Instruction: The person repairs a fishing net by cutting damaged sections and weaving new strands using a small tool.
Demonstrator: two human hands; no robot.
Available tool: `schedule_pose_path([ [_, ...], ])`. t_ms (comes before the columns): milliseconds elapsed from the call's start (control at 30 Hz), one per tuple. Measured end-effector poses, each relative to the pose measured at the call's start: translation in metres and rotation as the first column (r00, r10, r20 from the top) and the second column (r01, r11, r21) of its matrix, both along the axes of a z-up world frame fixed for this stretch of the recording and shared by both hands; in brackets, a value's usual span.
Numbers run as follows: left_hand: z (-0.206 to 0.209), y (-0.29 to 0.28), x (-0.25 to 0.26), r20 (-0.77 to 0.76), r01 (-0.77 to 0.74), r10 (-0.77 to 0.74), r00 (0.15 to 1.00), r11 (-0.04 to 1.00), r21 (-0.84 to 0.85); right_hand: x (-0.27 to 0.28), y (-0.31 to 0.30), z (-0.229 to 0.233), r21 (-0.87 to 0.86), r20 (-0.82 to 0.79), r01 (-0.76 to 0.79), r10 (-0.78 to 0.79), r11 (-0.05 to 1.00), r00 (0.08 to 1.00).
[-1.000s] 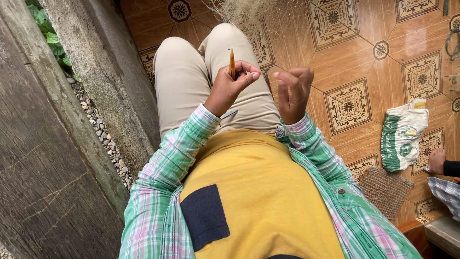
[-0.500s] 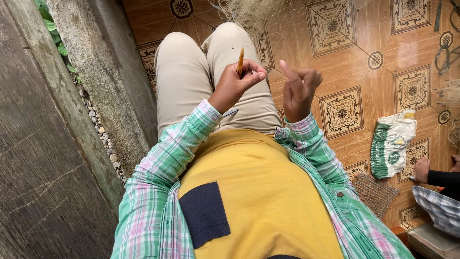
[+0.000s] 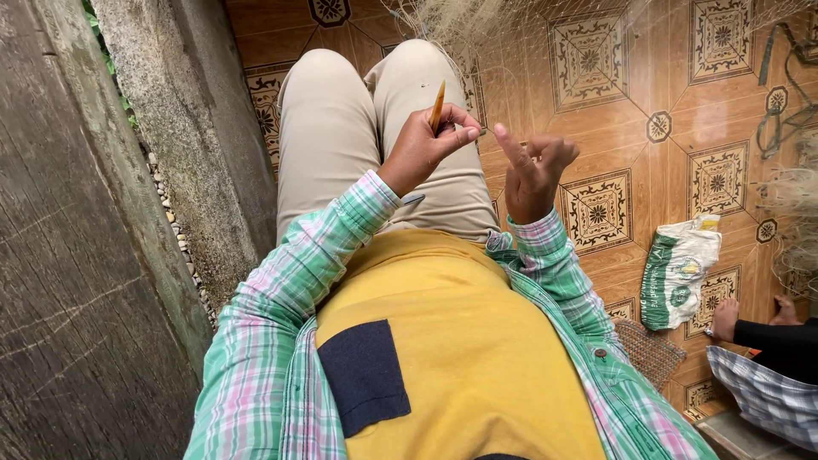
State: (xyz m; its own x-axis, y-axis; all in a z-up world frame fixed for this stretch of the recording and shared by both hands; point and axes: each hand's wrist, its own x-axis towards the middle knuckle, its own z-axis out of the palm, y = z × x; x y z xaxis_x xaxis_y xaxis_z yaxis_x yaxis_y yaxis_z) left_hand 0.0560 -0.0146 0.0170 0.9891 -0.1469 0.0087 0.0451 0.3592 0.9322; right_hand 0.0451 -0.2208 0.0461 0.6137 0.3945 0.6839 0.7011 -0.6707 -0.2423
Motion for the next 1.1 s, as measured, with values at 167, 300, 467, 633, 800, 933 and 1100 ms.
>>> schedule_pose_path([
  [167, -0.003, 0.000, -0.001, -0.003, 0.016, -0.016, 1.000, 1.000, -0.003, 0.003, -0.001, 0.002, -0.049, -0.009, 0.047, -0.048, 0.998, 0.999],
  [300, 0.003, 0.000, -0.006, -0.008, 0.038, -0.038, 0.999, 0.999, -0.007, 0.006, -0.001, 0.003, -0.084, -0.025, 0.084, -0.087, 0.993, 0.996],
  [467, 0.002, 0.000, -0.007, -0.012, 0.074, -0.074, 0.997, 0.997, -0.016, 0.003, 0.002, 0.007, -0.127, -0.097, 0.138, -0.150, 0.982, 0.984],
  [633, 0.004, 0.002, -0.007, -0.015, 0.083, -0.083, 0.996, 0.996, -0.016, 0.003, -0.006, 0.002, -0.155, -0.112, 0.138, -0.156, 0.978, 0.981],
  [800, 0.004, 0.001, -0.007, -0.039, 0.082, -0.084, 0.996, 0.995, -0.058, -0.001, 0.000, 0.008, 0.396, -0.428, 0.025, 0.161, 0.918, 0.889],
  [933, 0.008, 0.001, -0.008, -0.049, 0.091, -0.096, 0.994, 0.993, -0.080, 0.004, -0.001, 0.002, 0.592, -0.362, 0.108, 0.144, 0.798, 0.921],
  [1100, 0.019, 0.007, -0.008, -0.051, 0.083, -0.087, 0.995, 0.993, -0.085, 0.012, -0.013, 0.019, 0.451, -0.250, 0.102, 0.016, 0.887, 0.968],
])
